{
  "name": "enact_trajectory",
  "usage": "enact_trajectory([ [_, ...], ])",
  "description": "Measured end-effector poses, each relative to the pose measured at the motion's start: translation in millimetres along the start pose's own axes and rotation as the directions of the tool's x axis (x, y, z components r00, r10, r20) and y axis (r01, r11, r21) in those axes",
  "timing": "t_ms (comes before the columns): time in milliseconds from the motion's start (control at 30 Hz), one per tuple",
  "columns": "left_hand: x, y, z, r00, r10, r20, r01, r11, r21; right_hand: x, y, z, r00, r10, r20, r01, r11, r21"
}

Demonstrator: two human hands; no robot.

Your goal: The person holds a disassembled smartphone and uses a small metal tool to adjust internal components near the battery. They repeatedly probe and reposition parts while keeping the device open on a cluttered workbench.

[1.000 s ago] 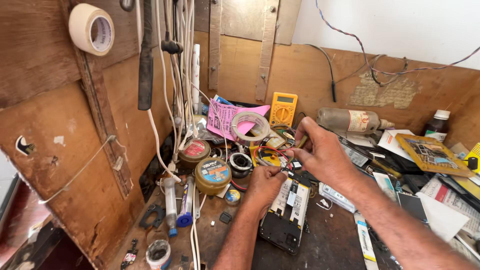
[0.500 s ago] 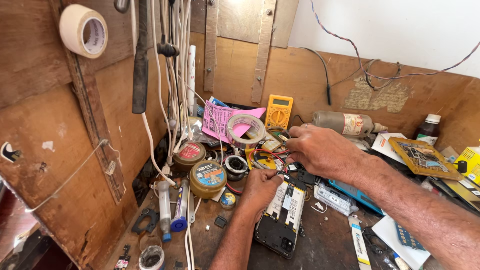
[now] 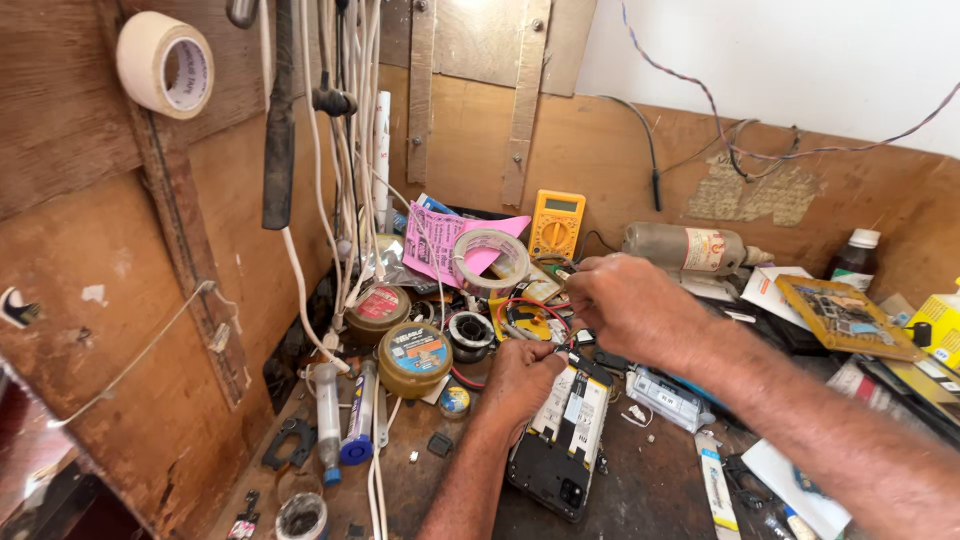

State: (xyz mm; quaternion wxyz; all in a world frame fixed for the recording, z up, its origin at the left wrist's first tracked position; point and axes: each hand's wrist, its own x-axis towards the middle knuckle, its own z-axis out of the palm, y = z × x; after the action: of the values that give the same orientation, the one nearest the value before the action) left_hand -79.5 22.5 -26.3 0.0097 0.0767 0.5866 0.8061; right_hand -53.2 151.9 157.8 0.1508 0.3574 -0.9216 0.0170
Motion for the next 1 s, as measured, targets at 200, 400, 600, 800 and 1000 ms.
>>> enact_trajectory([
  [200, 0, -3, -2, 0.999, 0.047, 0.000, -0.047, 0.999, 0.027, 2, -7, -1, 0.963, 0.240, 0.124, -0.226, 0.967, -0.114],
  [400, -3, 4, -1, 1.000, 0.004, 0.014, -0.003, 1.000, -0.016, -4, -4, -5, 0.977, 0.184, 0.105, -0.186, 0.983, 0.007],
  [600, -3, 1, -2, 0.999, 0.052, -0.001, -0.052, 0.998, 0.029, -7, -3, 4, 0.998, 0.054, -0.024, -0.055, 0.997, -0.060],
  [800, -4, 4, -3, 0.999, 0.036, 0.013, -0.036, 0.999, 0.015, -2, -8, -1, 0.955, 0.282, 0.093, -0.278, 0.959, -0.055],
  [1000, -3, 3, -2, 0.999, 0.028, 0.024, -0.028, 1.000, -0.006, -7, 2, 1, 0.982, 0.177, 0.060, -0.179, 0.983, 0.033],
])
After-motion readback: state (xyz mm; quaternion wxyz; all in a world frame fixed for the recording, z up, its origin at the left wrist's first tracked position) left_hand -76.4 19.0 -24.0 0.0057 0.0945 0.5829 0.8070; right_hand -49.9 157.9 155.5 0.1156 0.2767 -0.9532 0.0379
